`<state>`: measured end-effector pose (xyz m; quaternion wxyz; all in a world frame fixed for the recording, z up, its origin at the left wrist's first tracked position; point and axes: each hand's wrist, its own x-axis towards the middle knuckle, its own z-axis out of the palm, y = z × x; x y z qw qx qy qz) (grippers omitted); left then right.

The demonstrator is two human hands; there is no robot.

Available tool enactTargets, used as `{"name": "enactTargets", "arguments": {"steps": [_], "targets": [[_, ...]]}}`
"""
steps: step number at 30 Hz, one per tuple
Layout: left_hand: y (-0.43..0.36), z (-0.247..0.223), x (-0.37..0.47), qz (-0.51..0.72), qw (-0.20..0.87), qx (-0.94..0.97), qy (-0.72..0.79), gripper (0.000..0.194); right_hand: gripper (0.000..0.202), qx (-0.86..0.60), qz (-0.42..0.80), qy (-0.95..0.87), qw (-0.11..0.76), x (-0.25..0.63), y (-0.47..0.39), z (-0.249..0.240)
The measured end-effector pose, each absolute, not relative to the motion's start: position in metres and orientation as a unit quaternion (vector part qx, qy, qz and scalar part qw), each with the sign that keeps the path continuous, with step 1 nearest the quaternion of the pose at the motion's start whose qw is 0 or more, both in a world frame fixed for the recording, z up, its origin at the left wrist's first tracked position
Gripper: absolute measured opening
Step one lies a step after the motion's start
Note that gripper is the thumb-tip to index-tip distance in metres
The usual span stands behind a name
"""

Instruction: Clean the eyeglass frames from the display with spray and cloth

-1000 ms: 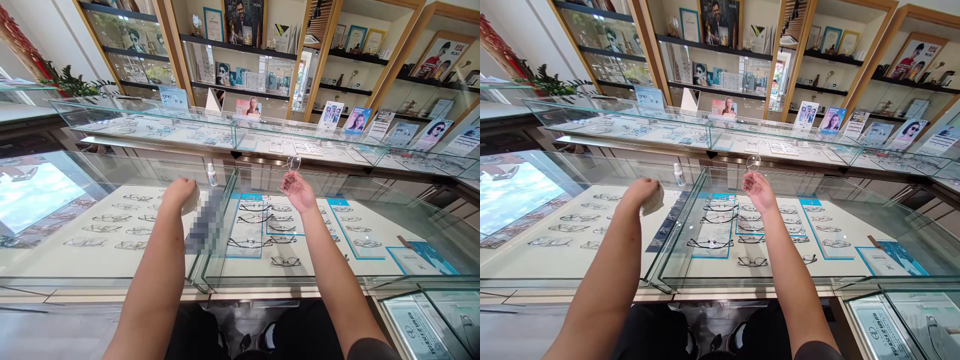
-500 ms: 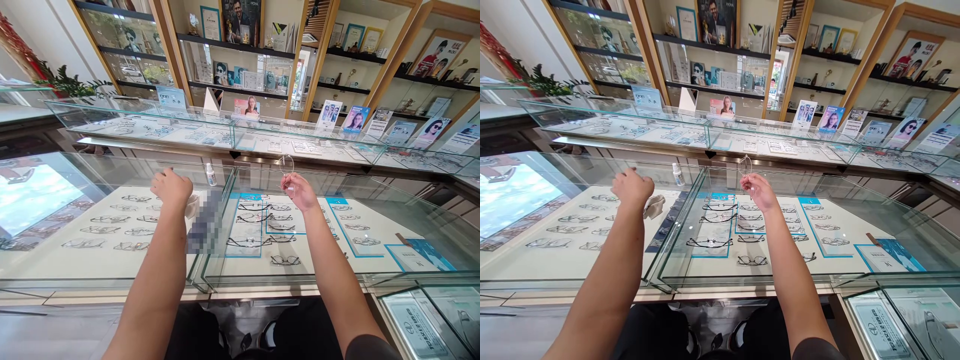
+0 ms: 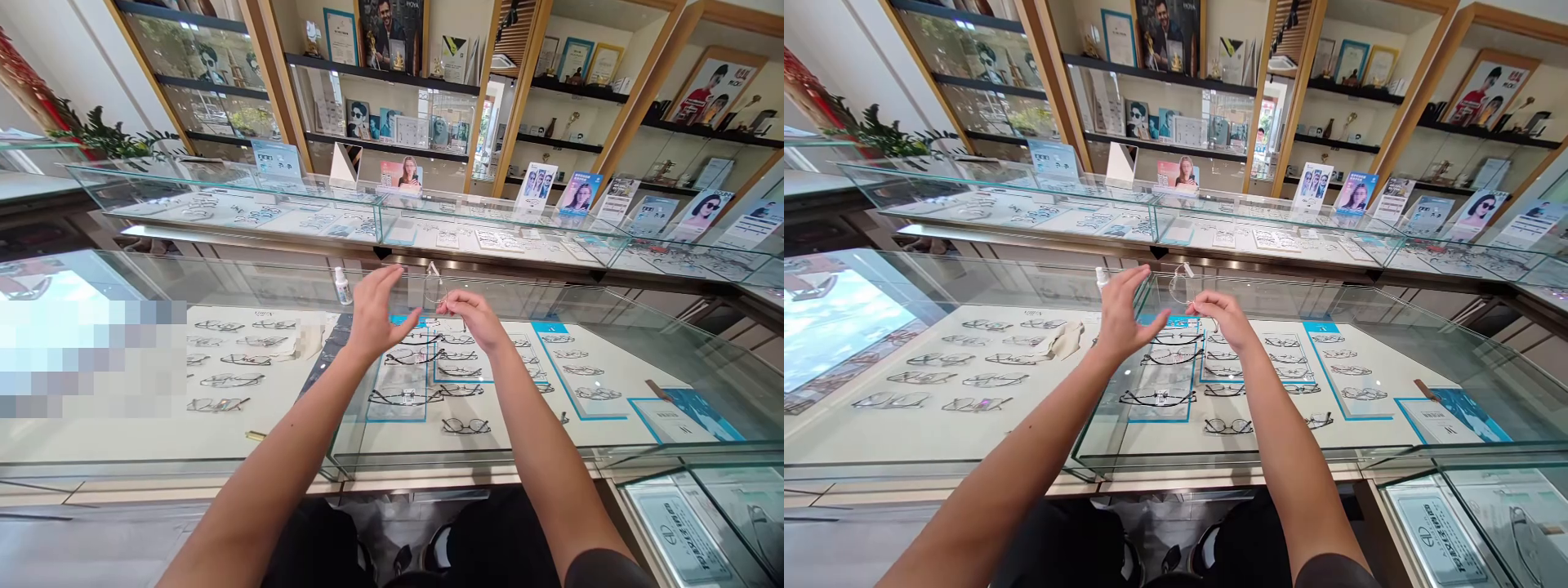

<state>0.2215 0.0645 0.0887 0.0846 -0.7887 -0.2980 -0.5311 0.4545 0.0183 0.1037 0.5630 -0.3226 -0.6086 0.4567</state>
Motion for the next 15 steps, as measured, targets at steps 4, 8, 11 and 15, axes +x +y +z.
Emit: {"name": "enactTargets", "arguments": {"steps": [4,8,11,15], "targets": [[0.058,0.085,0.232,-0.502,0.052,-0.821,-0.267,0.077,0.017,-0.329,0.448,-0.621,0.552,0.449,0.016,0.106],[0.061,0.082,0.231,-0.507,0.04,-0.823,-0.252,0.077,0.021,-0.35,0.436,-0.634,0.535,0.448,0.014,0.11],[0.064,0.078,0.23,-0.526,0.075,-0.816,-0.227,0.074,0.023,-0.359,0.438,-0.644,0.514,0.45,0.012,0.112],[0.063,0.075,0.232,-0.53,0.088,-0.807,-0.247,0.06,0.022,-0.37,0.438,-0.651,0.498,0.452,0.011,0.114]]}}
